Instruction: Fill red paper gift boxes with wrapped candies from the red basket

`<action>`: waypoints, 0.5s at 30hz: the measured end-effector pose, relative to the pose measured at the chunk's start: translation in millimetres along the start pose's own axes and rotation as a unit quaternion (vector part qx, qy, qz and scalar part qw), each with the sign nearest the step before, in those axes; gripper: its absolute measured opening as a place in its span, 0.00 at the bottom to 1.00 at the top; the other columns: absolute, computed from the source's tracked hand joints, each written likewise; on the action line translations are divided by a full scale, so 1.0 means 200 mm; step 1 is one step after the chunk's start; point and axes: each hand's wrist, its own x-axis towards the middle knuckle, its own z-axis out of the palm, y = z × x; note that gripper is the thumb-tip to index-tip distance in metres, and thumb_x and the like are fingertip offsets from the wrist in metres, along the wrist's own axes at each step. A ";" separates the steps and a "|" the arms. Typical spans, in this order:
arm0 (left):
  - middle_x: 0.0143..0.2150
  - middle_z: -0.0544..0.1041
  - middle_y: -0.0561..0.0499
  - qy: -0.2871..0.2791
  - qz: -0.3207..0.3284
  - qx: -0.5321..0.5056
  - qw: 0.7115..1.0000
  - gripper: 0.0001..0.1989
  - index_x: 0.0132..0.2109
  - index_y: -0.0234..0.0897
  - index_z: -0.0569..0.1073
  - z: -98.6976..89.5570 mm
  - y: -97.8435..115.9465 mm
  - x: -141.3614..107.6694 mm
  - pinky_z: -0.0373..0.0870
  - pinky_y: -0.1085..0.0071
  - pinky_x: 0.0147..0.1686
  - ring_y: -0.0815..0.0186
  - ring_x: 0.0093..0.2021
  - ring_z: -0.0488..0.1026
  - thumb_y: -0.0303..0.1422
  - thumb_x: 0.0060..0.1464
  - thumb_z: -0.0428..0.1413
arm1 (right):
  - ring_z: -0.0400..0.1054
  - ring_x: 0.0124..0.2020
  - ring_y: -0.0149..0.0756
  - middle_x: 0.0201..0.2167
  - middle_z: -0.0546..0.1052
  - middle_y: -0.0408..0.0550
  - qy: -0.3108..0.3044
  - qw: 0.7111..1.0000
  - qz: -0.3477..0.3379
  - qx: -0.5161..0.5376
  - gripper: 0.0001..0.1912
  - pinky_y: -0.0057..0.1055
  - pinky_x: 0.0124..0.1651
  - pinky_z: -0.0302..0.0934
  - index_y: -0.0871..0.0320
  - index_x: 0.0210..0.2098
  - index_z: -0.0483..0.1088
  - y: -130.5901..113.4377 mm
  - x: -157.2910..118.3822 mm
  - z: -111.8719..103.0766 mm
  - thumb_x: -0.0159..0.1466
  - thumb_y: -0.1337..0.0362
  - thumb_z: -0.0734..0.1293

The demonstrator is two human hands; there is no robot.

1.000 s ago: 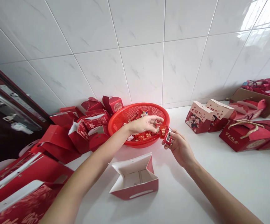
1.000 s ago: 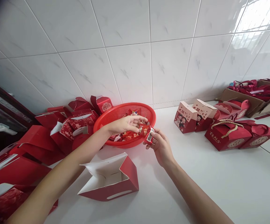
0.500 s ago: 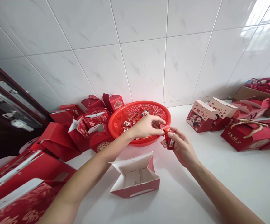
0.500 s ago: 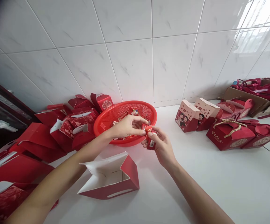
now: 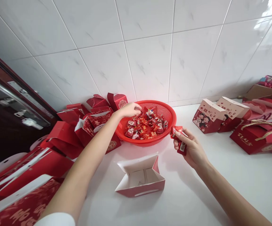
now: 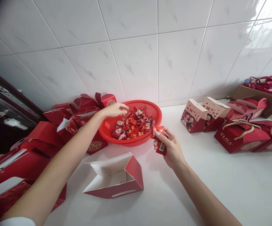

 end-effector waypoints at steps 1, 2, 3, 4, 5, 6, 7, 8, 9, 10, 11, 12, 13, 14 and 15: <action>0.51 0.83 0.48 -0.014 -0.021 0.030 0.999 0.20 0.55 0.38 0.79 0.01 -0.04 0.03 0.72 0.73 0.50 0.60 0.52 0.78 0.30 0.55 0.58 | 0.65 0.19 0.26 0.25 0.75 0.40 -0.001 1.000 0.003 0.002 0.22 0.25 0.21 0.60 0.56 0.35 0.73 0.00 0.00 0.00 0.48 0.55 0.82; 0.50 0.84 0.48 -0.029 -0.036 0.050 0.998 0.19 0.51 0.38 0.81 0.03 -0.08 0.06 0.72 0.74 0.48 0.59 0.52 0.78 0.28 0.51 0.59 | 0.65 0.19 0.26 0.25 0.74 0.40 -0.002 1.000 0.006 0.003 0.22 0.24 0.21 0.61 0.56 0.35 0.73 0.00 0.00 0.00 0.48 0.55 0.82; 0.50 0.84 0.48 -0.043 -0.048 0.065 0.996 0.19 0.48 0.39 0.82 0.05 -0.12 0.08 0.72 0.74 0.47 0.59 0.51 0.79 0.26 0.47 0.60 | 0.66 0.20 0.26 0.25 0.74 0.40 -0.003 1.000 0.009 0.005 0.22 0.24 0.22 0.61 0.56 0.35 0.73 0.00 0.00 0.00 0.48 0.55 0.82; 0.50 0.84 0.47 -0.053 -0.057 0.073 0.994 0.19 0.46 0.39 0.82 0.07 -0.14 0.10 0.72 0.74 0.46 0.58 0.51 0.79 0.26 0.44 0.61 | 0.66 0.20 0.26 0.25 0.74 0.40 -0.002 1.000 0.011 0.007 0.22 0.24 0.22 0.61 0.56 0.35 0.73 0.00 0.00 0.01 0.47 0.55 0.82; 0.50 0.84 0.47 -0.060 -0.063 0.082 0.993 0.20 0.46 0.39 0.83 0.10 -0.17 0.11 0.72 0.74 0.45 0.57 0.50 0.79 0.26 0.42 0.62 | 0.66 0.20 0.26 0.25 0.74 0.40 -0.002 1.000 0.012 0.009 0.22 0.24 0.22 0.61 0.56 0.35 0.73 0.00 0.00 0.00 0.47 0.56 0.82; 0.49 0.84 0.46 -0.066 -0.069 0.090 0.991 0.21 0.45 0.40 0.83 0.12 -0.19 0.12 0.72 0.73 0.44 0.57 0.49 0.79 0.26 0.40 0.62 | 0.66 0.20 0.26 0.26 0.75 0.40 -0.001 1.000 0.013 0.011 0.22 0.25 0.22 0.62 0.56 0.35 0.73 0.00 0.00 0.00 0.47 0.56 0.82; 0.48 0.84 0.46 -0.071 -0.073 0.096 0.990 0.22 0.45 0.41 0.83 0.14 -0.20 0.13 0.71 0.73 0.44 0.57 0.48 0.79 0.27 0.38 0.63 | 0.66 0.21 0.26 0.26 0.75 0.41 0.000 1.000 0.014 0.012 0.22 0.25 0.23 0.62 0.56 0.35 0.73 0.00 0.00 0.00 0.47 0.56 0.82; 0.46 0.84 0.47 -0.076 -0.077 0.099 0.989 0.22 0.45 0.41 0.83 0.15 -0.22 0.13 0.71 0.72 0.43 0.56 0.47 0.79 0.28 0.37 0.64 | 0.66 0.21 0.26 0.27 0.75 0.41 0.001 1.000 0.015 0.011 0.22 0.25 0.23 0.62 0.56 0.35 0.73 0.00 0.00 0.00 0.47 0.56 0.82; 0.43 0.85 0.48 -0.081 -0.079 0.099 0.989 0.21 0.43 0.42 0.83 0.16 -0.23 0.14 0.71 0.72 0.41 0.57 0.45 0.79 0.29 0.36 0.65 | 0.66 0.21 0.27 0.27 0.75 0.41 0.002 1.000 0.016 0.010 0.22 0.25 0.23 0.63 0.56 0.35 0.73 0.00 0.00 0.00 0.47 0.56 0.82; 0.40 0.84 0.49 -0.086 -0.079 0.097 0.988 0.19 0.41 0.42 0.84 0.17 -0.23 0.14 0.71 0.72 0.39 0.57 0.42 0.79 0.30 0.36 0.65 | 0.66 0.21 0.27 0.27 0.75 0.41 0.003 1.000 0.016 0.009 0.22 0.26 0.24 0.63 0.56 0.35 0.73 0.00 0.00 0.00 0.48 0.56 0.82; 0.37 0.84 0.50 -0.091 -0.077 0.091 0.989 0.17 0.38 0.42 0.84 0.18 -0.24 0.14 0.70 0.72 0.37 0.58 0.40 0.78 0.31 0.35 0.65 | 0.66 0.21 0.27 0.27 0.76 0.41 0.005 1.000 0.016 0.008 0.22 0.26 0.24 0.63 0.56 0.35 0.73 0.00 0.00 0.00 0.48 0.56 0.82; 0.35 0.83 0.50 -0.097 -0.073 0.082 0.989 0.14 0.35 0.42 0.83 0.18 -0.24 0.14 0.70 0.72 0.36 0.59 0.39 0.78 0.32 0.35 0.66 | 0.66 0.21 0.27 0.27 0.76 0.41 0.006 1.000 0.016 0.009 0.22 0.26 0.24 0.63 0.56 0.35 0.73 0.00 0.00 0.00 0.48 0.56 0.82; 0.32 0.82 0.51 -0.105 -0.069 0.071 0.990 0.11 0.32 0.41 0.83 0.18 -0.24 0.14 0.69 0.73 0.34 0.60 0.37 0.77 0.33 0.35 0.66 | 0.66 0.21 0.27 0.27 0.76 0.41 0.006 1.000 0.016 0.010 0.22 0.26 0.24 0.62 0.56 0.35 0.73 0.00 0.00 0.00 0.48 0.56 0.82; 0.31 0.82 0.52 -0.115 -0.065 0.059 0.989 0.09 0.29 0.41 0.82 0.18 -0.23 0.13 0.68 0.73 0.33 0.61 0.36 0.76 0.33 0.34 0.66 | 0.66 0.21 0.27 0.27 0.76 0.41 0.007 1.000 0.017 0.011 0.22 0.26 0.23 0.62 0.56 0.35 0.73 0.00 0.00 0.00 0.47 0.56 0.82; 0.29 0.81 0.53 -0.127 -0.061 0.048 0.989 0.07 0.27 0.40 0.81 0.18 -0.23 0.13 0.67 0.74 0.31 0.62 0.34 0.75 0.33 0.33 0.66 | 0.66 0.21 0.27 0.26 0.76 0.41 0.008 1.000 0.019 0.011 0.21 0.26 0.24 0.62 0.56 0.35 0.73 0.00 0.00 0.00 0.47 0.56 0.82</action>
